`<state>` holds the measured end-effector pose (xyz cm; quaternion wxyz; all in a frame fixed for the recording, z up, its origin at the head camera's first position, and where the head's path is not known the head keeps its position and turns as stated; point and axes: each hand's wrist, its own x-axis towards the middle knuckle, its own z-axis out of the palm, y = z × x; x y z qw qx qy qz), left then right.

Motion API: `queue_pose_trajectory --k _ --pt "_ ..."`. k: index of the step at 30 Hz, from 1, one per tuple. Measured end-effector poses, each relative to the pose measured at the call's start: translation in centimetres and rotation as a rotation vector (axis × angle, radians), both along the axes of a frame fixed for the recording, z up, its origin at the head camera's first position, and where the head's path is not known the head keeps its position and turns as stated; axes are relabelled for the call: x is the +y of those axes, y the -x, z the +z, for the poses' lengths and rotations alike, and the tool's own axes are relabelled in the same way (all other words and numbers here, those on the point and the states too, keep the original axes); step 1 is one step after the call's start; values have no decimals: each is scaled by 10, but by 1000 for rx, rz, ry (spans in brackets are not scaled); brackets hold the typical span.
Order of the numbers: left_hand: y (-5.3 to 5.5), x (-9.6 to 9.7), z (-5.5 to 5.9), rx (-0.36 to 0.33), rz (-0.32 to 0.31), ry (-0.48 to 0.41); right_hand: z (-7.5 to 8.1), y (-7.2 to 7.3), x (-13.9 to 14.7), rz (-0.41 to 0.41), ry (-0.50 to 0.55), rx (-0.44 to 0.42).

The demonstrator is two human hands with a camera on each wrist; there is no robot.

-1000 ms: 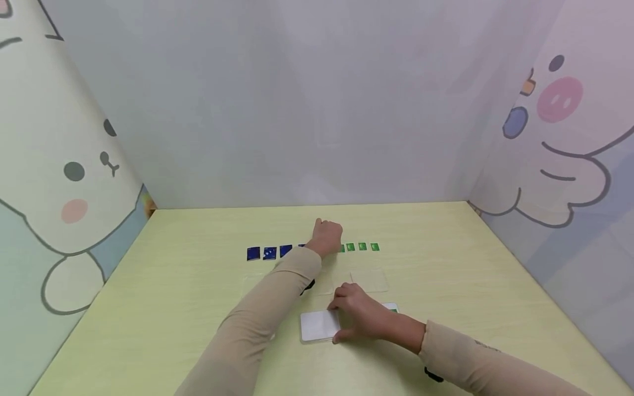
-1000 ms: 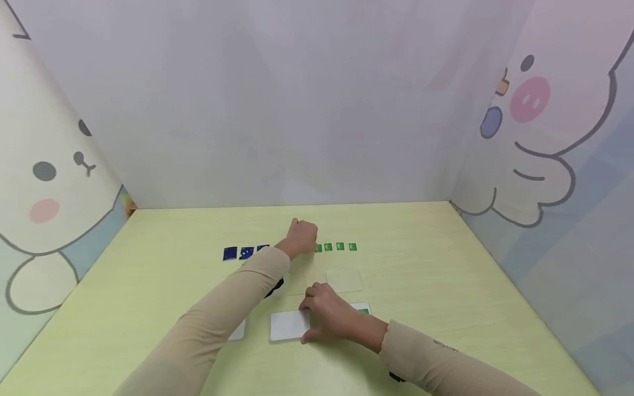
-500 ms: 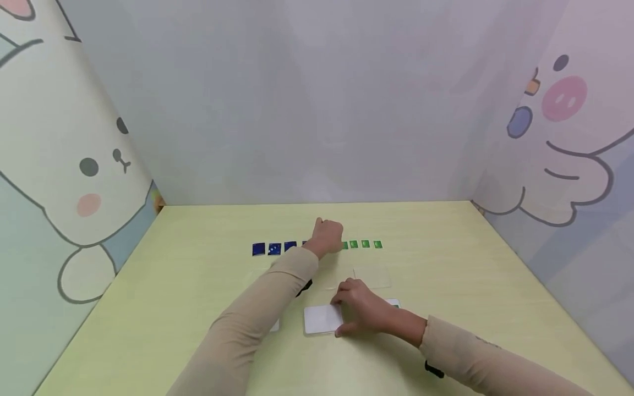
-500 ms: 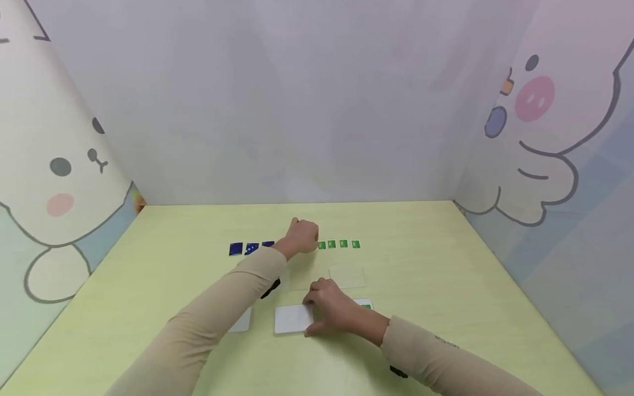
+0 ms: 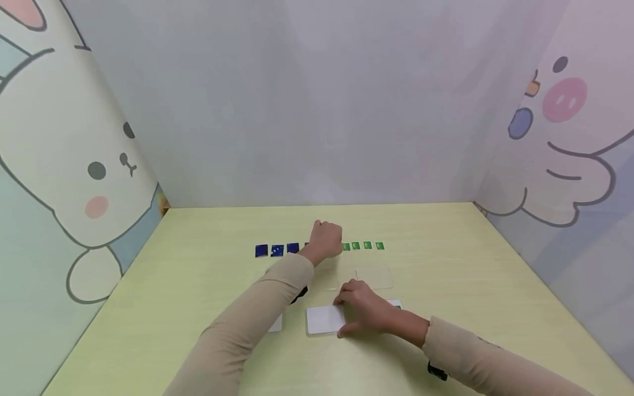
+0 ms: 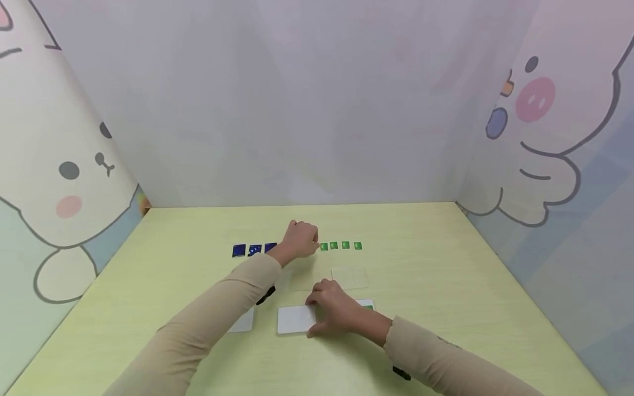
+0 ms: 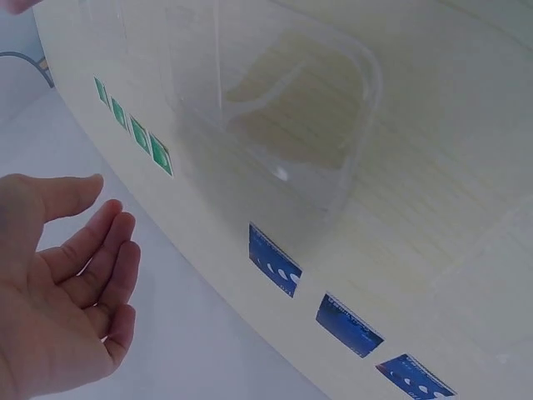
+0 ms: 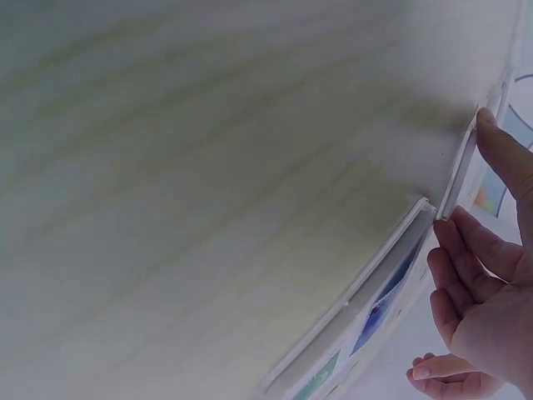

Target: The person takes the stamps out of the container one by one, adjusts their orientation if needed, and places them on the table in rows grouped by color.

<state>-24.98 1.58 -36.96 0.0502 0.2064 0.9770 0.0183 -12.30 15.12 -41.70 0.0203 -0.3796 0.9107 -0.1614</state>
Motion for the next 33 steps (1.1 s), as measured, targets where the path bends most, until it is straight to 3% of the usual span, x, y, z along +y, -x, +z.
queue_pose_trajectory --k 8,24,33 --pt "-1 -4 -4 20 -5 -5 -4 -2 3 -3 11 16" --pt "-14 -10 4 72 -122 61 -4 -4 5 -27 22 3" --pt "-17 -14 2 76 -146 59 0 -6 13 -26 11 33"
